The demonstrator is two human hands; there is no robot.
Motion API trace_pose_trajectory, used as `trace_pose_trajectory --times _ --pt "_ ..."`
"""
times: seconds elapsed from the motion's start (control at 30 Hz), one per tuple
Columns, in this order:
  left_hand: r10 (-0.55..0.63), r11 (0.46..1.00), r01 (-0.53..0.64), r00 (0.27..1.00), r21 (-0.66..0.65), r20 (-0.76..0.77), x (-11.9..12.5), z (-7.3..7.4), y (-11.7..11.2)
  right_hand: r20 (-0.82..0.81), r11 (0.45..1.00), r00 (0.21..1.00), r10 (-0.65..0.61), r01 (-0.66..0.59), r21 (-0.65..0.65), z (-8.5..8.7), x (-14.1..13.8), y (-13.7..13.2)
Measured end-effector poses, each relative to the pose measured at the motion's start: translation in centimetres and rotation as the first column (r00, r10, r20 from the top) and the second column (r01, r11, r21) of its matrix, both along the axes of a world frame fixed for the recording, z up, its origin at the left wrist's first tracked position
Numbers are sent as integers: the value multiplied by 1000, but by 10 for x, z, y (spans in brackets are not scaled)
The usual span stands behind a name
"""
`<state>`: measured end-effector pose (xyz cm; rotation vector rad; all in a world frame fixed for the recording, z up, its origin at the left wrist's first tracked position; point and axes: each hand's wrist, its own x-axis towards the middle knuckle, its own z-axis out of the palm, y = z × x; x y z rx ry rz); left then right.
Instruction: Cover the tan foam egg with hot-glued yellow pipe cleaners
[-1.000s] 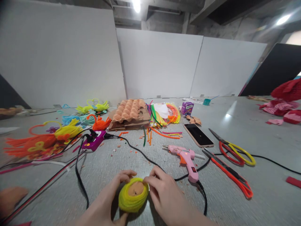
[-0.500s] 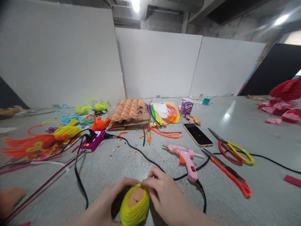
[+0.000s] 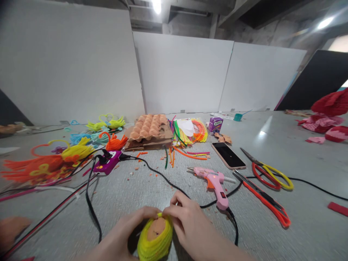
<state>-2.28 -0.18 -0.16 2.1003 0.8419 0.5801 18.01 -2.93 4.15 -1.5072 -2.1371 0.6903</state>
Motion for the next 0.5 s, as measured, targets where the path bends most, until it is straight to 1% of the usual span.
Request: trace_pose_trajectory --times 0.13,0.27,0.33,0.37,0.5 --pt "18 999 -19 999 39 42 2 -2 1 -42 1000 999 -18 18 -5 0 1 0" --pt "43 984 -67 989 166 145 4 -7 2 -83 990 987 -139 141 20 -6 3 2" --pt "60 968 -102 981 229 184 4 -10 3 -85 983 981 -173 177 44 -9 4 2" --pt "67 961 -115 980 253 189 4 -11 3 -84 981 982 -169 175 77 -10 4 1" --pt "89 938 -137 983 318 159 3 -13 2 -84 959 994 -69 89 268 -13 3 -5"
